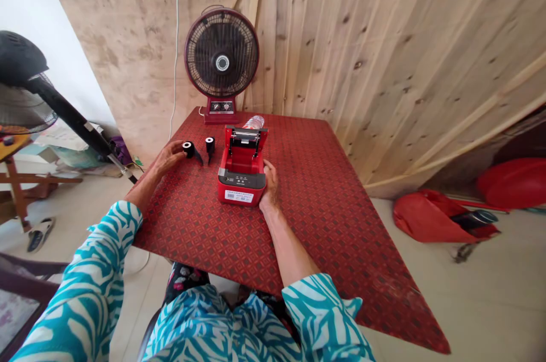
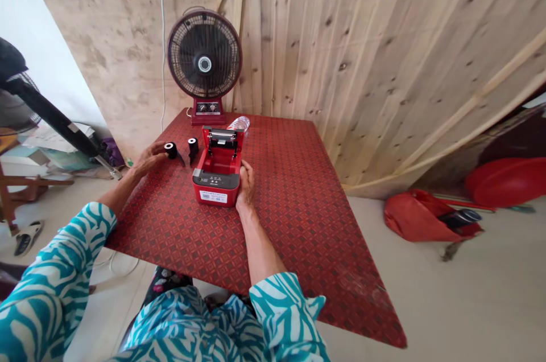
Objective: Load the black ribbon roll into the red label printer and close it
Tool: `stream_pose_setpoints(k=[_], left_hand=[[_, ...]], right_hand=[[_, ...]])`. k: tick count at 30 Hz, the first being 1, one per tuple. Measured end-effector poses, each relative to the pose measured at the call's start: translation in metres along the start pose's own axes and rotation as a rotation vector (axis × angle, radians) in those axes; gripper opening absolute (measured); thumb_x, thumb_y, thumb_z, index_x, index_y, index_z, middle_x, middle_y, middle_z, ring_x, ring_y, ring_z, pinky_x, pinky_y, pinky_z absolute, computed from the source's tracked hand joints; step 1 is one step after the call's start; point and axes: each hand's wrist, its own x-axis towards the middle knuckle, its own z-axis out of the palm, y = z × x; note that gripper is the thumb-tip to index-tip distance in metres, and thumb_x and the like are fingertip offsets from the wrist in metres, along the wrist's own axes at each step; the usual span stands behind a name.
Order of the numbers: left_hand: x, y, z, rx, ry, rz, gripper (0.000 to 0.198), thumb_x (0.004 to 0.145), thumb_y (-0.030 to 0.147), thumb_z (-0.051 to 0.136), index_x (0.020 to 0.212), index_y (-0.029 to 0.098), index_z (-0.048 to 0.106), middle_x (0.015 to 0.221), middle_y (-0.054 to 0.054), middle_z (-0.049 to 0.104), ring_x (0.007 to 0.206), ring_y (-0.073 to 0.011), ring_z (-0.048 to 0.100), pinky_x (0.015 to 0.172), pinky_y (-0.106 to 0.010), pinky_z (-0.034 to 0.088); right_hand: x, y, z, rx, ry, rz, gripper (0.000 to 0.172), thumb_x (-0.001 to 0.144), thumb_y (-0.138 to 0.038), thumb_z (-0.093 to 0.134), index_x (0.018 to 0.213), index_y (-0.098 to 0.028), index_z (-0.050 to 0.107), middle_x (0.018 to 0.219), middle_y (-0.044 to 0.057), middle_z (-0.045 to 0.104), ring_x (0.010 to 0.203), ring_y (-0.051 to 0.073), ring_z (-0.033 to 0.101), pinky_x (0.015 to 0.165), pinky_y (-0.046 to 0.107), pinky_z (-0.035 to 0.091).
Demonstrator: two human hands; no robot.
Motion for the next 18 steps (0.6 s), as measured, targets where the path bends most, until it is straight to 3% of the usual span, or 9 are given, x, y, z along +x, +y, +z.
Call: stream_pose_setpoints(k=[5,10,14,18], left_hand=[[0.004,-0.007,0.015,0.031,0.044,0.096,0.048,0.056,0.036,0.079,0.097,0.017,0.063,0.098,-0.008,0.073,0.1,-0.0254,0.067,0.096,-0.041,0.051],[-0.003,0.014,0.004,-0.088,0.1,0.152,0.051,0.058,0.051,0.082,0.092,0.018,0.063,0.082,-0.004,0.07,0.081,-0.0202,0.067,0.075,-0.031,0.055],[-0.025,0.063,0.004,-0.159,-0.105,0.215,0.06,0.059,0.056,0.084,0.102,0.018,0.068,0.091,-0.005,0.073,0.077,-0.0183,0.068,0.071,-0.027,0.056],[-0.05,0.11,0.041,0.058,-0.433,0.33,0.06,0.067,0.051,0.082,0.114,0.018,0.067,0.103,-0.009,0.075,0.091,-0.0223,0.071,0.08,-0.031,0.057]], right_hand=[[0.001,0.0,0.0,-0.007,-0.004,0.013,0.054,0.075,-0.059,0.06,0.114,-0.023,0.062,0.107,0.003,0.069,0.085,0.015,0.06,0.08,0.031,0.047],[0.004,0.005,0.001,-0.009,-0.011,0.005,0.054,0.076,-0.06,0.059,0.115,-0.023,0.062,0.11,0.003,0.068,0.091,0.017,0.061,0.086,0.034,0.048],[0.008,0.011,0.001,-0.032,-0.012,-0.053,0.049,0.079,-0.059,0.057,0.113,-0.024,0.064,0.112,0.004,0.068,0.101,0.02,0.061,0.091,0.037,0.049],[0.013,0.018,-0.001,-0.059,-0.049,-0.123,0.047,0.082,-0.059,0.056,0.114,-0.026,0.065,0.113,0.004,0.068,0.11,0.021,0.059,0.096,0.038,0.048]])
